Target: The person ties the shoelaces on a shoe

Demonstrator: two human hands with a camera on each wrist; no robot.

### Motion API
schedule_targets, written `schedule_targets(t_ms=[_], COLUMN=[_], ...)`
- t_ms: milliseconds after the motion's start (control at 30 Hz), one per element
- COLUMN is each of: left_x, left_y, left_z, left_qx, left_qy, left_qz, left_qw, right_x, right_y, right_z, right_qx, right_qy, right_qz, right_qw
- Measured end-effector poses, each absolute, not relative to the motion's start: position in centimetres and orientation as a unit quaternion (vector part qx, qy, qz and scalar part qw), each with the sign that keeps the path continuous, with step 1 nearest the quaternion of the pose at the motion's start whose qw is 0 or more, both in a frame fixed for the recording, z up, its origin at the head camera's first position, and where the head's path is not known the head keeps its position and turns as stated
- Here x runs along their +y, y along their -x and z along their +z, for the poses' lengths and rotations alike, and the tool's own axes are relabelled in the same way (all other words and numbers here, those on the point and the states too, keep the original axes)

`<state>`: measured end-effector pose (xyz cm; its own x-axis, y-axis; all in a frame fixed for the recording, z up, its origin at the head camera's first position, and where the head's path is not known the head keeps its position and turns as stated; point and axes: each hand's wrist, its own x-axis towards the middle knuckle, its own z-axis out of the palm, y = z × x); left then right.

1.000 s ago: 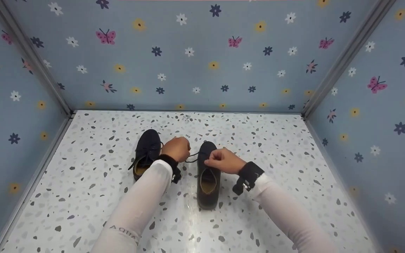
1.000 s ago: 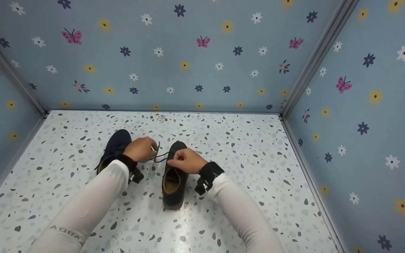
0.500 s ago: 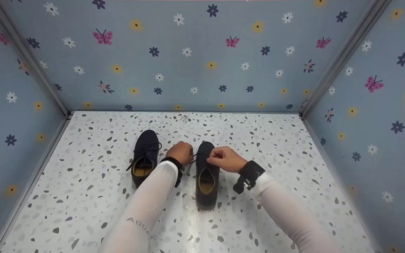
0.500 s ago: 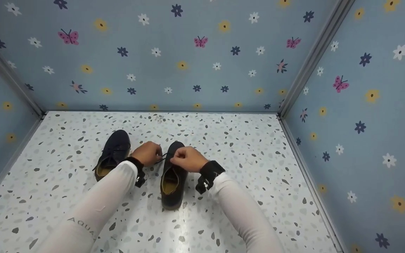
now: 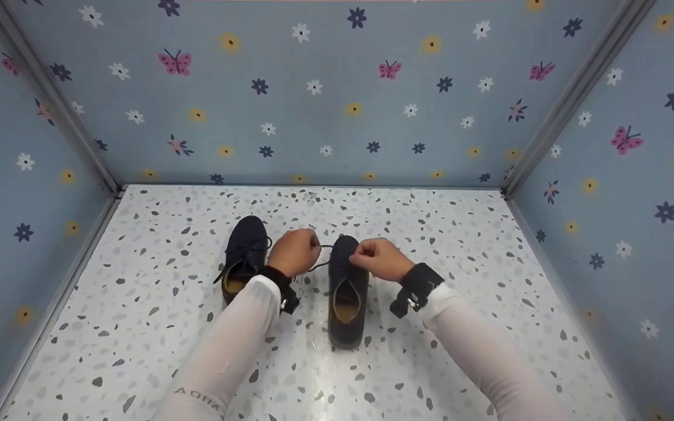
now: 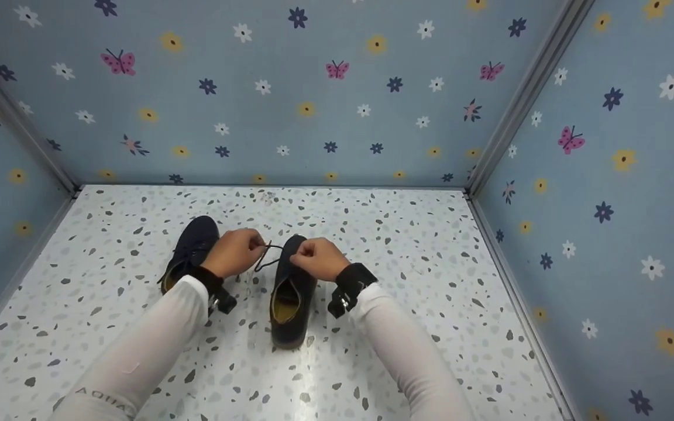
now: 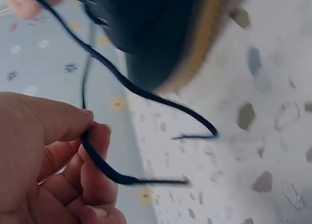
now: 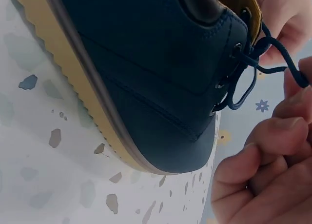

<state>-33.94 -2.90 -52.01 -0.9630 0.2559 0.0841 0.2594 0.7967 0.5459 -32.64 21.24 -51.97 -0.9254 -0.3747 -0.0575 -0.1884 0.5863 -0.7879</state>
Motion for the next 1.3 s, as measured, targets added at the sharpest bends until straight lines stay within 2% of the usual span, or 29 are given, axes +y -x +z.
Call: schedule_targets(t_ms=[133,300,467,733,1100,1300], left_x=[-3.1,-2.9,-2.1,0.1,1.6,1.8], left_y=[32.6,30.8,28.8,26.3,25.5,25.5], left_z=[-51.3,-50.5,-50.1,-50.7,-51.5,-51.4], left_qx=[-0.936,-0.921,-0.904,-0.886,-0.878,-0.87], left_qy=[0.131,0.156,0.195,0.235,0.301,0.325], left_qz=[-0.327,-0.357,-0.374,-0.391,-0.359,-0.349], left_qw=[0.01,-0.023,-0.062,-0.078,-0.097,-0.128], right_x=[21.2,21.3,21.4,21.7,21.8,22.0], right_y=[33.0,33.2,33.6,34.2,34.3,34.3], right_z=[-51.8,-51.4,-51.5,-51.2,-50.8,-50.6], right_qx=[0.893,0.9,0.91,0.915,0.917,0.914], right_qy=[0.132,0.1,0.108,0.123,0.14,0.146], right_qz=[-0.419,-0.414,-0.393,-0.379,-0.365,-0.37], right_qw=[0.096,0.088,0.071,0.059,0.08,0.082])
